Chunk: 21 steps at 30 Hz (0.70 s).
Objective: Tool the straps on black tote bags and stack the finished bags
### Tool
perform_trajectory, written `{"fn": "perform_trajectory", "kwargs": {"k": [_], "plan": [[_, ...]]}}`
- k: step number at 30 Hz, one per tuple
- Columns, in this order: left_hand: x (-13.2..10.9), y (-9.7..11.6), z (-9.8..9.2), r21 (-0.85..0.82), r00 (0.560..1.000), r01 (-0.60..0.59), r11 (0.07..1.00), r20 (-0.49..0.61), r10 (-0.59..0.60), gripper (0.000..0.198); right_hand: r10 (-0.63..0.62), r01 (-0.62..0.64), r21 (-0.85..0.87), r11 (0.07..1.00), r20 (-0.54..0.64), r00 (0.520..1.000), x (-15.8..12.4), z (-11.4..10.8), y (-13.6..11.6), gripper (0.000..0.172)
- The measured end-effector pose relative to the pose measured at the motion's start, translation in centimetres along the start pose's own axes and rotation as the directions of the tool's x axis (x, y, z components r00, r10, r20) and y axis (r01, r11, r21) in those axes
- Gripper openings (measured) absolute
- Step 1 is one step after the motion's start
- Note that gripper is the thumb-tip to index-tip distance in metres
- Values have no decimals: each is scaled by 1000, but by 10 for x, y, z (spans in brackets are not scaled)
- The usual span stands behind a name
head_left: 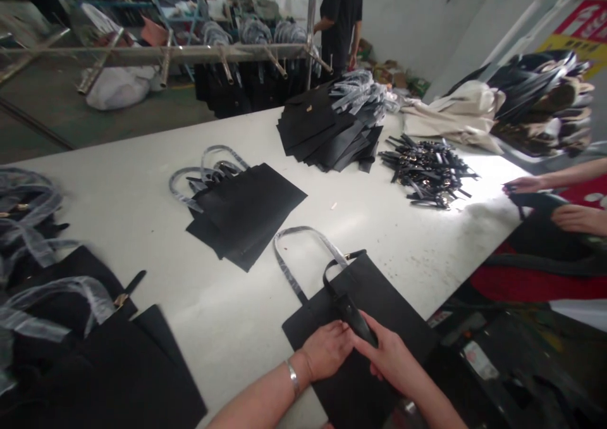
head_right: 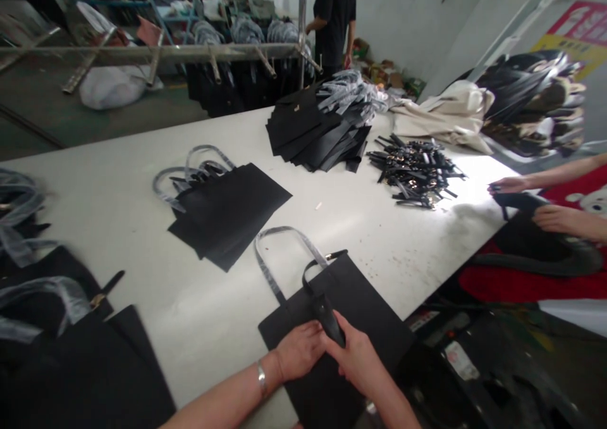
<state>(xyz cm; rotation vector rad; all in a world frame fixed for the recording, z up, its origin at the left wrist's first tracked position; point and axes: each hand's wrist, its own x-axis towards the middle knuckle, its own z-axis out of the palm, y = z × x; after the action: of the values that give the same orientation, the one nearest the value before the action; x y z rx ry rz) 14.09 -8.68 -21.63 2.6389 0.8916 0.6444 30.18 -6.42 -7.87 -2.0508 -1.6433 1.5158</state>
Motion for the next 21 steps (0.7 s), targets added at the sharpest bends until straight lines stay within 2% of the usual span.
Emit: {"fn": "perform_trajectory", "kwargs": {"k": [5, 9, 12, 15, 16, 18, 20, 21], "plan": [[3, 1, 1, -82, 999, 33, 996, 11, -33, 23, -22, 22, 3, 1000, 3, 1000, 17, 15, -18, 63], [2, 0, 2, -82, 999, 32, 996, -3, -32, 20, 22, -21, -9, 1000, 36, 999, 15, 9, -25, 58], [1, 1, 2, -27, 999, -35, 999, -28, 35, 17, 59, -57, -32, 998, 71, 996, 7, 2, -24, 52], [1, 0, -2, -14, 992, -126, 992, 16, 126, 17, 43, -36, -85, 996, 81, 996, 8, 3, -27, 56], [2, 0, -4, -11, 990, -138, 990, 28, 138, 18, 11, -4, -113, 994, 59, 998, 11, 4, -29, 58], [3, -2, -8, -6, 989, -142, 990, 36, 142, 22, -100, 88, -165, 982, -66, 993, 15, 6, -33, 63], [5, -3, -11, -9, 989, -143, 990, 30, 143, 25, -184, 145, -180, 973, -226, 956, 14, 5, -33, 69], [5, -2, -11, -11, 990, -139, 990, 29, 140, 27, -187, 146, -164, 975, -273, 944, 11, 3, -31, 71]]}}
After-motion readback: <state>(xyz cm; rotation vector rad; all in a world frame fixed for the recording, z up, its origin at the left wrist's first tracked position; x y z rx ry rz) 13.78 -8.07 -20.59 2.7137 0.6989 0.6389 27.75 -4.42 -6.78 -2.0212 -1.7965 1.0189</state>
